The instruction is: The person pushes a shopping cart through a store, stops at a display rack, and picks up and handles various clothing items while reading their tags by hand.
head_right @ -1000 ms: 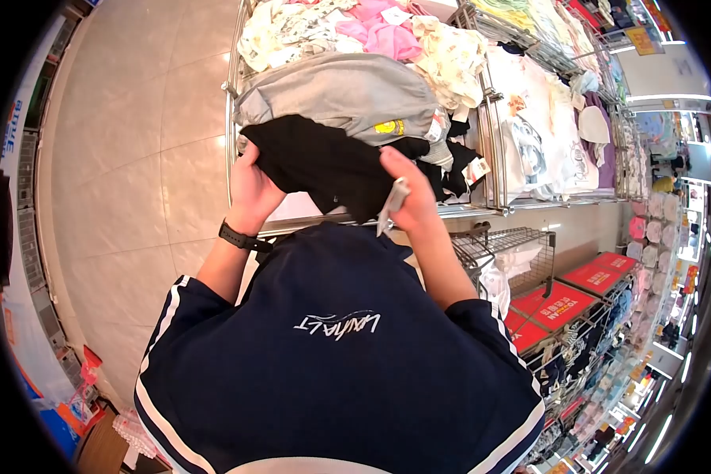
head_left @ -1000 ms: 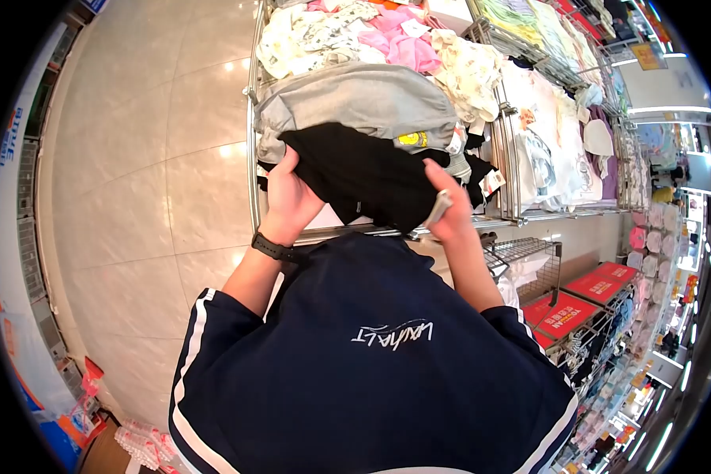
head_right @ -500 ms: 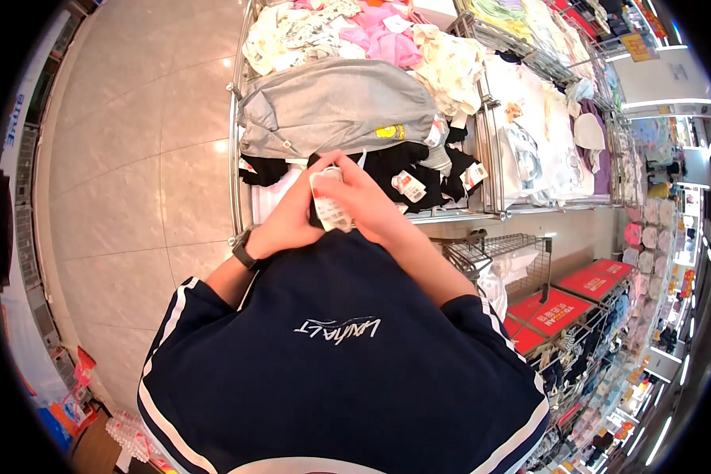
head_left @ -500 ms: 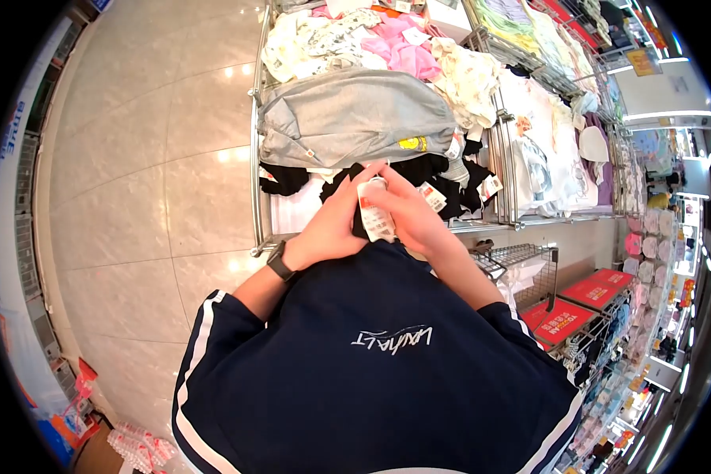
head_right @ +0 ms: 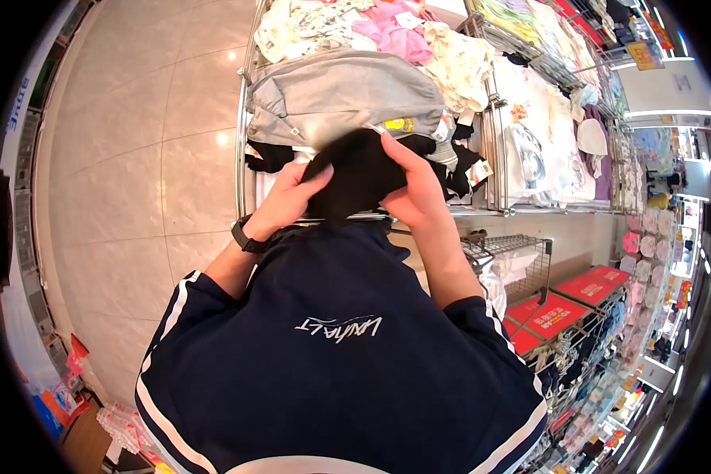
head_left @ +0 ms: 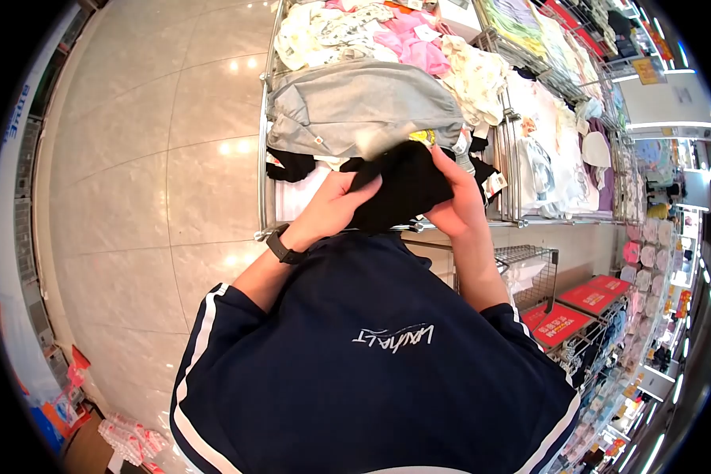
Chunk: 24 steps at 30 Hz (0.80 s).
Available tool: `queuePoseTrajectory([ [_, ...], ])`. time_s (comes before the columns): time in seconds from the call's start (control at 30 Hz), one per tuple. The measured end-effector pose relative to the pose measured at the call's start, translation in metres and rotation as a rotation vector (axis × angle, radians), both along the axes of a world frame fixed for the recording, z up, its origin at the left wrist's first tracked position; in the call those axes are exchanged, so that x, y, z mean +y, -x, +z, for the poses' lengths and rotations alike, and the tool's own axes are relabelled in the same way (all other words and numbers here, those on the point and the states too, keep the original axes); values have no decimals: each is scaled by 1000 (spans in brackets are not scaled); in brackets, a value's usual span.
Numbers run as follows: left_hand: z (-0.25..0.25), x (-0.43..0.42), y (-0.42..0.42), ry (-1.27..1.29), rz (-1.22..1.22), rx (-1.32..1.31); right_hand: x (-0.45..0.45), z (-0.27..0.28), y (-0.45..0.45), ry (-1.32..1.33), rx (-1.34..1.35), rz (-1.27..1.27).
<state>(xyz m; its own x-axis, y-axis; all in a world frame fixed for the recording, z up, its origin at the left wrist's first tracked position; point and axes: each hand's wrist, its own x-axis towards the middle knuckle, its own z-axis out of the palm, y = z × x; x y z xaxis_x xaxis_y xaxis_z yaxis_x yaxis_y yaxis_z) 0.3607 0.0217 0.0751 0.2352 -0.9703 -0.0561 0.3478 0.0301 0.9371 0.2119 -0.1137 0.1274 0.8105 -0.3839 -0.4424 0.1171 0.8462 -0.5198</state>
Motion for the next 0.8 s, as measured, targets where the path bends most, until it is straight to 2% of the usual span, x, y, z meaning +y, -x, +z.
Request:
queuePoseTrajectory([
  [0.07,5,0,7,-37,124,156,4,11,-3,41,23,-22],
  [0.17,-15,5,-9,-52,98,71,-7,11,5,135,-63,99],
  [0.2,-20,4,-13,-29,173,16,-11,18,6,157,-88,144],
  [0.23,-23,7,-16,4,242,16,-11,25,7,194,-35,107],
  [0.3,-26,11,-33,61,247,-181,-22,21,13,453,62,203],
  [0.43,-10,9,-42,103,267,-361,-22,20,15,511,113,229],
  [0.6,13,-7,-45,140,294,-102,-25,15,9,522,-138,450],
  [0.7,28,-18,-31,87,182,31,-7,2,-4,593,-112,460],
  [0.77,27,-25,-21,84,135,-28,4,-13,-9,836,123,320],
  [0.8,27,-25,-19,74,112,-91,2,-9,-12,699,144,254],
])
